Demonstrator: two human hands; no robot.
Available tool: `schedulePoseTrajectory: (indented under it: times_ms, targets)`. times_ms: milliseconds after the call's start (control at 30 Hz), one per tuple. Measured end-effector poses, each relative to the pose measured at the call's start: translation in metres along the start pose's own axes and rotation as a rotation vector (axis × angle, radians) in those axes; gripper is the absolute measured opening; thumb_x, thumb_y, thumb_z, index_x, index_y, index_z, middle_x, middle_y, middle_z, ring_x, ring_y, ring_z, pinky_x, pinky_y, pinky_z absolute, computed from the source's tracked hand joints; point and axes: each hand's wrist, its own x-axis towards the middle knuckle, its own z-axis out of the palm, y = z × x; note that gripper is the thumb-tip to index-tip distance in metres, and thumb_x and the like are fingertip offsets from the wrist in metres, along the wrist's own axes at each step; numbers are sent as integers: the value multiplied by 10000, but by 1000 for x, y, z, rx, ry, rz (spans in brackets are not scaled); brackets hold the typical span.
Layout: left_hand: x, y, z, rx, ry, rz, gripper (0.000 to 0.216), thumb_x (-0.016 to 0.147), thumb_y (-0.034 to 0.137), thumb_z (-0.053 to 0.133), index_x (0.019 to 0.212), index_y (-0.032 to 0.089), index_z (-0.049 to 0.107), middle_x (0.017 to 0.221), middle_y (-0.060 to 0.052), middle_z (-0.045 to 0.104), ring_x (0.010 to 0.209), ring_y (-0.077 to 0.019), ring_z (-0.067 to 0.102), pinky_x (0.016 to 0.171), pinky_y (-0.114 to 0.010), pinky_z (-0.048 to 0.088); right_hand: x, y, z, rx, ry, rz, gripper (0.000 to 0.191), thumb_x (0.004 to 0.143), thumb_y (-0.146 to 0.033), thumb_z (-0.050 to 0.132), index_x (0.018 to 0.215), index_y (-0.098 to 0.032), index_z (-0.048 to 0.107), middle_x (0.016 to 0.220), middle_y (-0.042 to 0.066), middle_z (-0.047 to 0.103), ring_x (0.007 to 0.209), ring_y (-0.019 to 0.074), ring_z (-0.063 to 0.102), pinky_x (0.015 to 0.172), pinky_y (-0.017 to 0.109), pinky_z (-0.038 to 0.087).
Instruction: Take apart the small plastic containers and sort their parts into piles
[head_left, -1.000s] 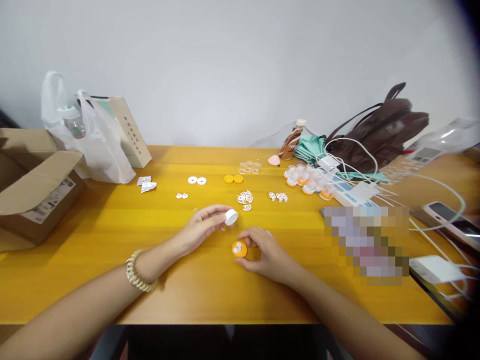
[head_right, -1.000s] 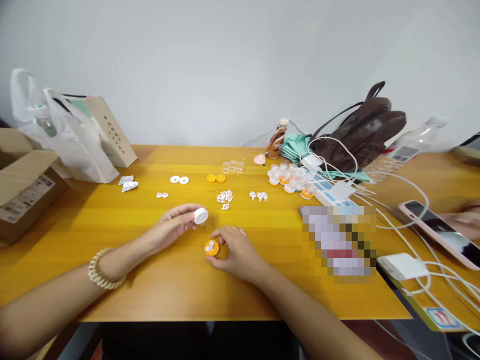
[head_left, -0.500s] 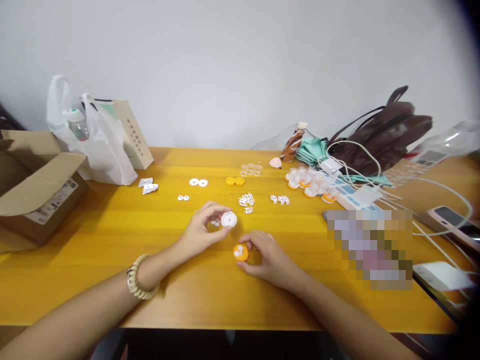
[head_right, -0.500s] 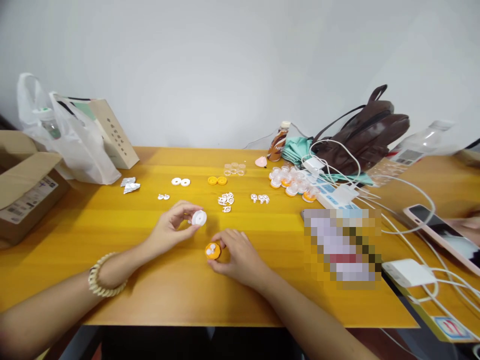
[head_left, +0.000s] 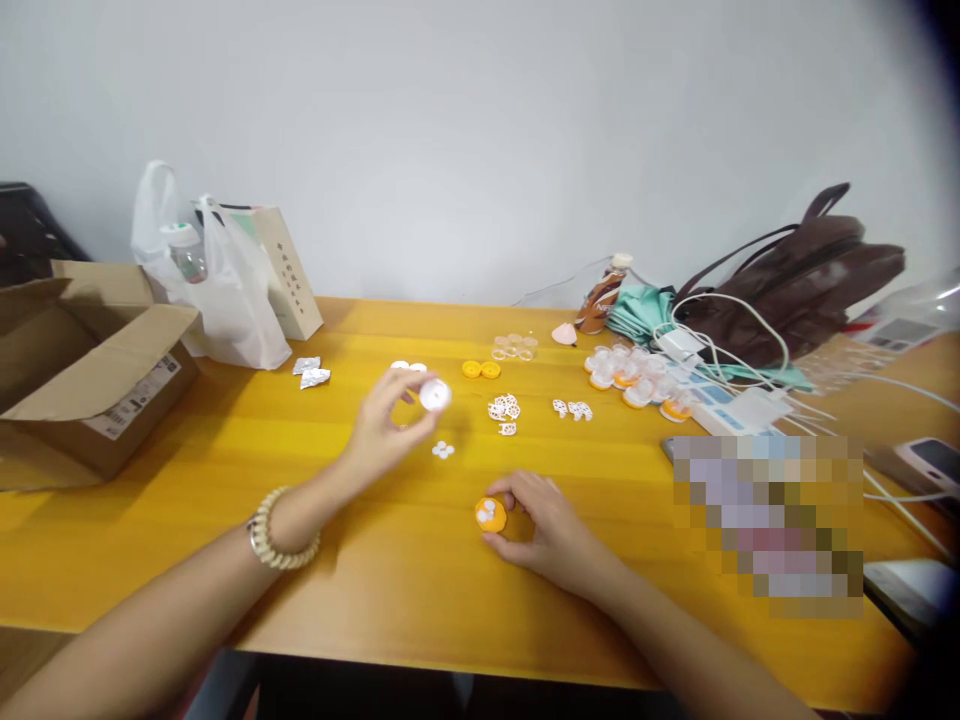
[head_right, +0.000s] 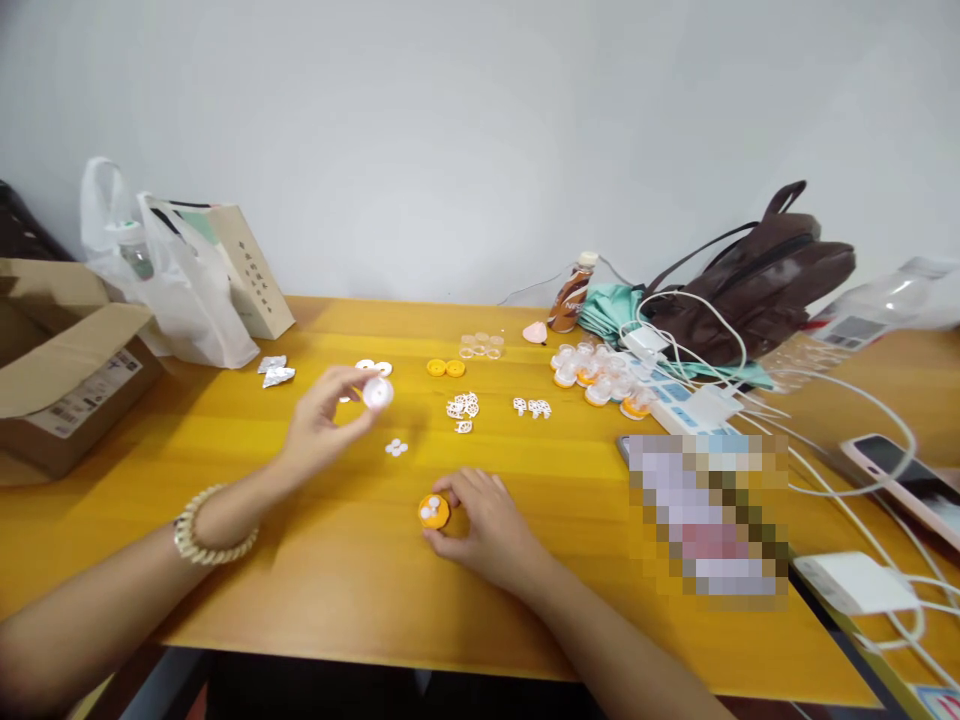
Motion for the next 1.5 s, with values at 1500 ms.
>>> schedulePoseTrajectory:
  times_ms: [1500]
  targets:
    - [14, 9, 23, 167, -587, 90, 156, 852, 239, 522, 971, 181, 604, 951, -60, 607, 903, -183, 569, 839, -307, 433, 0, 2, 1, 29, 10, 25, 334, 660, -247, 697, 917, -214, 486, 820, 10, 556, 769, 172, 534, 708, 319, 384]
